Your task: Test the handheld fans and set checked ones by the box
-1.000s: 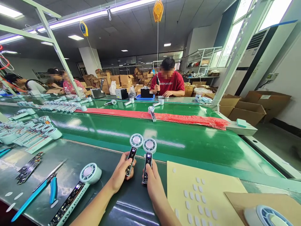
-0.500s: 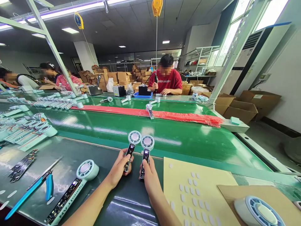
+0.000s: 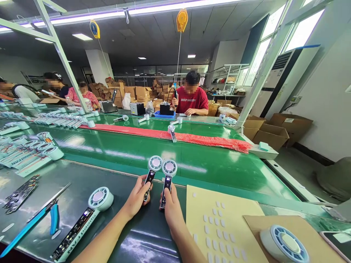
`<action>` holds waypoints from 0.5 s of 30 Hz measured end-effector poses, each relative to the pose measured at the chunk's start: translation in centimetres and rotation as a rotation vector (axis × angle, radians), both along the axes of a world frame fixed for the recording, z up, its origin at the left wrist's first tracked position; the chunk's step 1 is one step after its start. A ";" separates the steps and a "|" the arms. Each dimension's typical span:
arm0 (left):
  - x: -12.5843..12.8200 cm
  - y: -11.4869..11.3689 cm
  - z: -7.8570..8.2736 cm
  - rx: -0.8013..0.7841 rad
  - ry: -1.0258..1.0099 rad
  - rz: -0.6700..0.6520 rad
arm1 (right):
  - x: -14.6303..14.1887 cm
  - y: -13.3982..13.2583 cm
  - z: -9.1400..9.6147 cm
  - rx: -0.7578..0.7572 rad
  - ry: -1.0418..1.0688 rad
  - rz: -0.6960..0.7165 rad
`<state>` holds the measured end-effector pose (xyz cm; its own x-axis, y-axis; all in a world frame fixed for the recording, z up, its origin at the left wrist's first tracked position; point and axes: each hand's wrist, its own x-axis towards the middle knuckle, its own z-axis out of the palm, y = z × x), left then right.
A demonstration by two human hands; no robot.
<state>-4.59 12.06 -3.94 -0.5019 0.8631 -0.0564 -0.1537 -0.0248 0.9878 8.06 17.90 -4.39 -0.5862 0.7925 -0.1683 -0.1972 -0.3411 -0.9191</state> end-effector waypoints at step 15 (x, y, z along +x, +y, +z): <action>7.5 -15.9 0.3 0.042 -0.300 0.217 | 8.5 -8.9 1.1 0.210 -0.209 -0.088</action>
